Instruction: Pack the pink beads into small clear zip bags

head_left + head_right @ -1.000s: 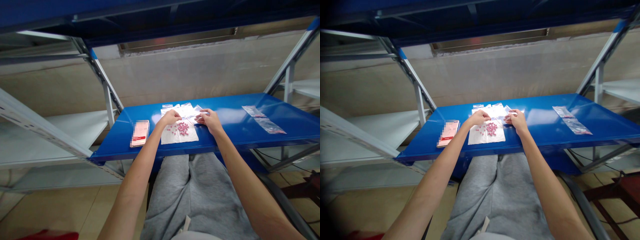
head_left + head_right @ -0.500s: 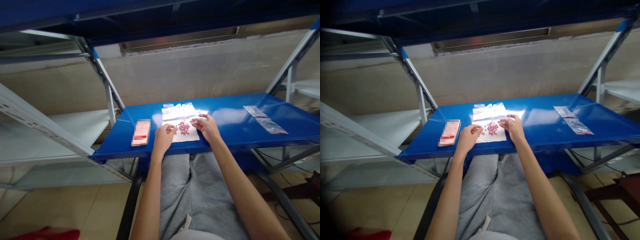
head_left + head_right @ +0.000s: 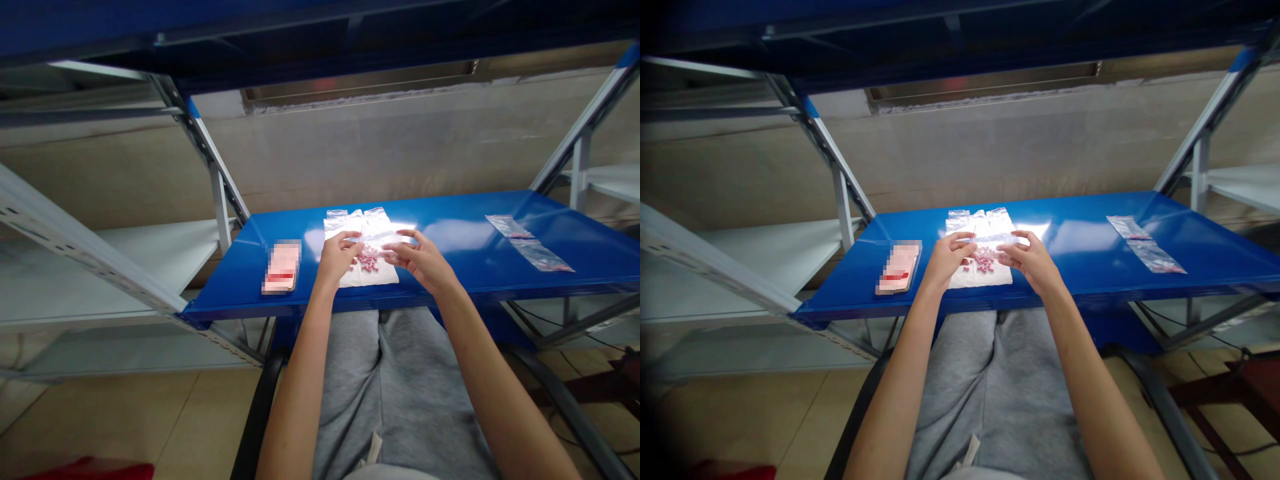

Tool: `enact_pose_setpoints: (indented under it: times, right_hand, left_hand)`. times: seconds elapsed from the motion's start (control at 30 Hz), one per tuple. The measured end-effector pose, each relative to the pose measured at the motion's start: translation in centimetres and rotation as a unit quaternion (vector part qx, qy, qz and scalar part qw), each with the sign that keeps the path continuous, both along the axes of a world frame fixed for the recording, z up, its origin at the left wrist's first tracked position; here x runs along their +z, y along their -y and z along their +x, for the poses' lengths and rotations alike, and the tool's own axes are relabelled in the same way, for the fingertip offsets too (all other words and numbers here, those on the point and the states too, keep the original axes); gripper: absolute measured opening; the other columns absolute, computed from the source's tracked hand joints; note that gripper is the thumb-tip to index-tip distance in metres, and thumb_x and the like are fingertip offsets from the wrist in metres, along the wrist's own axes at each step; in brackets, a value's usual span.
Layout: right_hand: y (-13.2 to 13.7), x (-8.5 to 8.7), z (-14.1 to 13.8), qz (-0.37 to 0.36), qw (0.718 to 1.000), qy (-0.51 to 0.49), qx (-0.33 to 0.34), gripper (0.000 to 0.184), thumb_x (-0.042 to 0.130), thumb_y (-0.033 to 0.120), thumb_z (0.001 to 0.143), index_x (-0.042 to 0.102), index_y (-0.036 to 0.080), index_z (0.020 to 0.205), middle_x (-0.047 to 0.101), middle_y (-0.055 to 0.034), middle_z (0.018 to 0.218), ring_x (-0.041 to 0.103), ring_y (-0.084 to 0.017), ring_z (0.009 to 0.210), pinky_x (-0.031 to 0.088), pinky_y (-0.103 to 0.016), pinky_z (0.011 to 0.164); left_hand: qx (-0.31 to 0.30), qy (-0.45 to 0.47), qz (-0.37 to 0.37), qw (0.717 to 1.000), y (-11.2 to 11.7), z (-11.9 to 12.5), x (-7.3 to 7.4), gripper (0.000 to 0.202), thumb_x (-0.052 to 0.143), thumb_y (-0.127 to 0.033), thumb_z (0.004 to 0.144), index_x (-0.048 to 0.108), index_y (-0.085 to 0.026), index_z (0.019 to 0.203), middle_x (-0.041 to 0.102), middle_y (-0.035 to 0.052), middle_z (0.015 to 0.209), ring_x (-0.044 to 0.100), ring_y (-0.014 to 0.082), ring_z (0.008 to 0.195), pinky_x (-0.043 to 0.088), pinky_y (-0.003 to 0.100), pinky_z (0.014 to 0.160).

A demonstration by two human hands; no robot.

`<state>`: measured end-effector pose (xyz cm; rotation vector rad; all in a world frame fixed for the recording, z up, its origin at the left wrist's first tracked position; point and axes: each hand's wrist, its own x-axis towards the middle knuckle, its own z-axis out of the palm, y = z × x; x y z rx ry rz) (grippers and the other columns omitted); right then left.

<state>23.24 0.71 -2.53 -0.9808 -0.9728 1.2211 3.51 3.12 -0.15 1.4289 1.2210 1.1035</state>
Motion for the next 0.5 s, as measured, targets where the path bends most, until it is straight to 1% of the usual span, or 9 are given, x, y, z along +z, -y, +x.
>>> enact_pose_setpoints:
  times: [0.07, 0.17, 0.27, 0.33, 0.4, 0.5]
  right_hand:
    - [-0.1, 0.5, 0.8, 0.0, 1.0, 0.023, 0.008, 0.054, 0.088, 0.037, 0.07, 0.058, 0.024, 0.113, 0.08, -0.0068, 0.094, 0.079, -0.025, 0.088, 0.064, -0.038, 0.083]
    - [-0.3, 1.6, 1.6, 0.008, 0.996, 0.076, 0.037, 0.043, 0.087, 0.042, 0.073, 0.066, 0.023, 0.106, 0.08, -0.0085, 0.095, 0.078, -0.024, 0.091, 0.062, -0.034, 0.079]
    - [-0.5, 2.8, 1.7, 0.025, 0.986, 0.144, 0.079, 0.038, 0.083, 0.048, 0.078, 0.071, 0.021, 0.102, 0.079, -0.0096, 0.098, 0.077, -0.023, 0.091, 0.059, -0.031, 0.073]
    - [-0.8, 3.4, 1.5, 0.034, 0.978, 0.182, 0.094, 0.036, 0.082, 0.05, 0.08, 0.073, 0.02, 0.099, 0.079, -0.0096, 0.097, 0.076, -0.022, 0.086, 0.057, -0.028, 0.067]
    - [-1.3, 3.7, 1.3, 0.039, 0.973, 0.208, 0.091, 0.034, 0.083, 0.049, 0.079, 0.074, 0.019, 0.092, 0.078, -0.0087, 0.089, 0.074, -0.02, 0.078, 0.055, -0.026, 0.062]
    - [-2.0, 4.0, 1.4, 0.038, 0.975, 0.214, 0.055, 0.029, 0.084, 0.044, 0.078, 0.073, 0.018, 0.084, 0.076, -0.0071, 0.08, 0.071, -0.018, 0.072, 0.054, -0.025, 0.059]
  left_hand:
    - [-0.03, -0.004, -0.004, 1.0, -0.2, -0.6, 0.5, 0.03, 0.07, -0.021, 0.086, 0.076, -0.02, 0.116, 0.078, 0.0046, 0.09, 0.07, 0.0121, 0.073, 0.051, 0.02, 0.063]
    - [-0.059, -0.015, -0.009, 0.998, -0.6, -0.7, 1.3, 0.03, 0.069, -0.02, 0.086, 0.078, -0.022, 0.115, 0.077, 0.0033, 0.088, 0.066, 0.0099, 0.07, 0.047, 0.019, 0.061]
    - [-0.081, -0.043, -0.017, 0.996, -0.9, -0.1, 2.1, 0.027, 0.068, -0.018, 0.087, 0.081, -0.022, 0.11, 0.073, 0.0018, 0.079, 0.06, 0.0083, 0.064, 0.042, 0.018, 0.056]
    - [-0.094, -0.057, -0.019, 0.994, -1.0, 0.5, 2.5, 0.026, 0.068, -0.017, 0.088, 0.081, -0.021, 0.109, 0.071, 0.0011, 0.075, 0.057, 0.0078, 0.06, 0.039, 0.019, 0.054]
    - [-0.093, -0.051, -0.015, 0.994, -0.9, 1.0, 2.7, 0.027, 0.069, -0.018, 0.089, 0.079, -0.021, 0.114, 0.073, 0.0015, 0.078, 0.055, 0.0074, 0.058, 0.039, 0.019, 0.053]
    - [-0.069, -0.036, -0.035, 0.996, -0.6, 1.6, 2.6, 0.03, 0.071, -0.025, 0.091, 0.075, -0.017, 0.12, 0.076, 0.0045, 0.088, 0.059, 0.008, 0.061, 0.042, 0.019, 0.053]
